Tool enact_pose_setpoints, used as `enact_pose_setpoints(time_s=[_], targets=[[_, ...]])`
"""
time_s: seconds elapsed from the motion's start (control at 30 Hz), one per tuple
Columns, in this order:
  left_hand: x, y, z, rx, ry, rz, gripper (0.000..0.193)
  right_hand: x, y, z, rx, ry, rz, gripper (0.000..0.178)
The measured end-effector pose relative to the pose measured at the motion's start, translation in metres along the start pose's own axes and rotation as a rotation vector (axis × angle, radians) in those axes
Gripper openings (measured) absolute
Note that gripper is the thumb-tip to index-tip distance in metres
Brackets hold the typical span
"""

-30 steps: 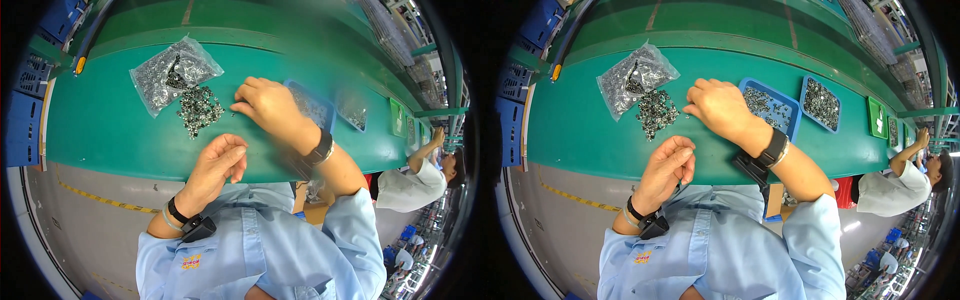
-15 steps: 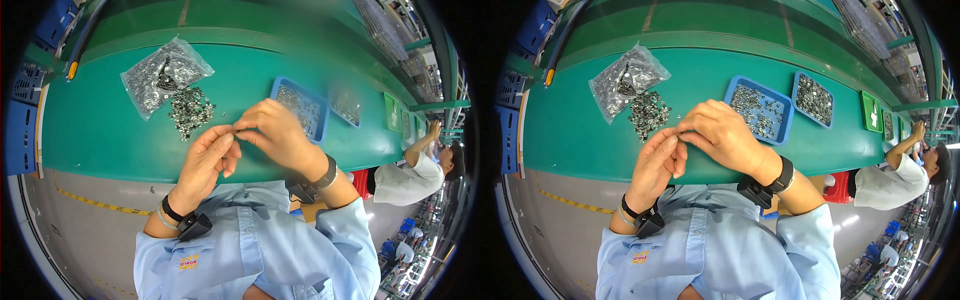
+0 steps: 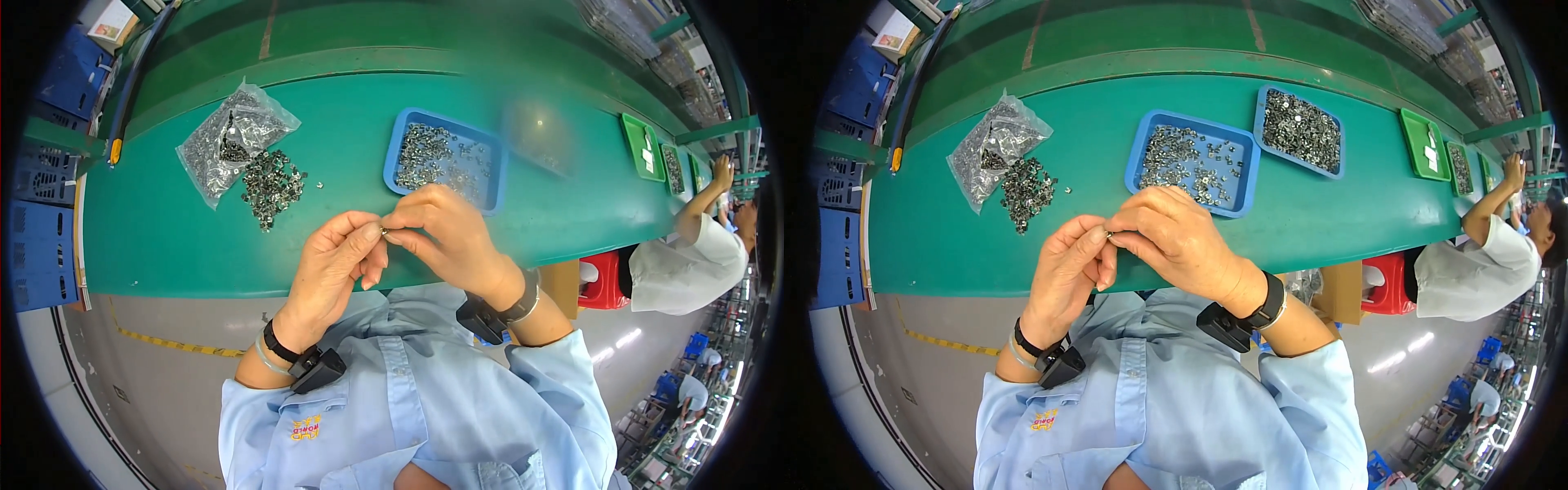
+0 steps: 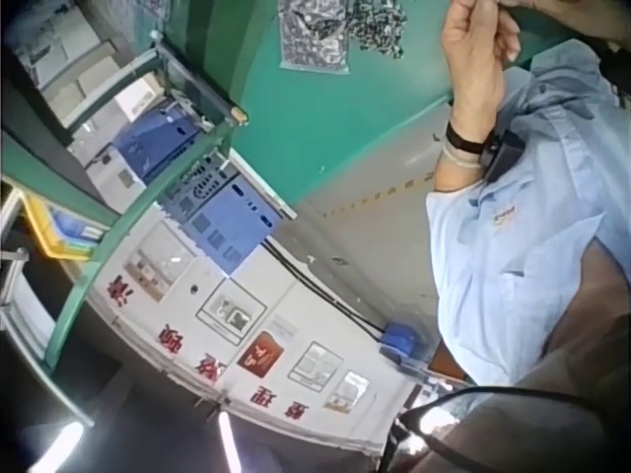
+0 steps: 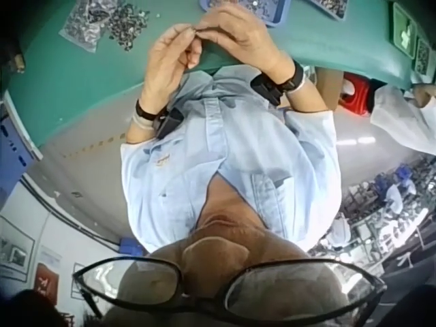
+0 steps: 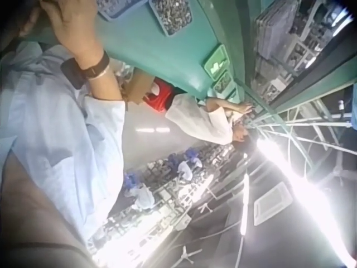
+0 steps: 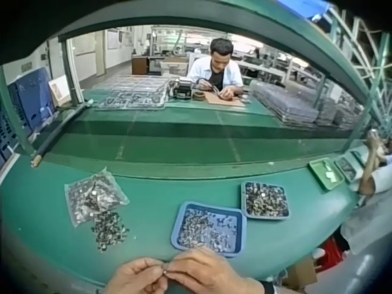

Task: Assembling small electronic components into housing or onto boards at a factory workstation.

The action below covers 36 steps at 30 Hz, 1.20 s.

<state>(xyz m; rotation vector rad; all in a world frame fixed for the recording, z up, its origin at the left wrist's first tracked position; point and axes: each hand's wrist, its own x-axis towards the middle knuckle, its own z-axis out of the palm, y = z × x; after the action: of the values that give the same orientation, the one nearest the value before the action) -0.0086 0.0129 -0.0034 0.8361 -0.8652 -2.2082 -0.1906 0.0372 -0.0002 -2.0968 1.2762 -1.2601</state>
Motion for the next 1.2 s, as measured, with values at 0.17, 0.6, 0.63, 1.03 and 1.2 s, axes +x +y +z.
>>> enact_pose_setpoints(time_s=[0.17,0.6,0.63,1.03,1.2], targets=[[-0.001,0.0,0.011,0.022,0.021,0.02,0.017,-0.007,-0.001,-0.005,-0.038,0.023,0.0,0.018],[-0.001,-0.008,0.009,0.001,-0.038,0.054,0.015,-0.016,-0.009,-0.001,0.141,0.074,0.126,0.016],[-0.001,-0.008,0.009,-0.011,-0.047,0.058,0.015,-0.016,-0.01,0.0,0.142,0.076,0.124,0.016],[0.005,-0.013,0.01,-0.075,-0.158,0.071,0.015,-0.026,-0.009,0.002,0.24,0.123,0.174,0.015],[0.004,-0.005,0.017,-0.012,-0.102,0.038,0.015,-0.026,-0.004,0.0,0.187,0.161,0.124,0.017]])
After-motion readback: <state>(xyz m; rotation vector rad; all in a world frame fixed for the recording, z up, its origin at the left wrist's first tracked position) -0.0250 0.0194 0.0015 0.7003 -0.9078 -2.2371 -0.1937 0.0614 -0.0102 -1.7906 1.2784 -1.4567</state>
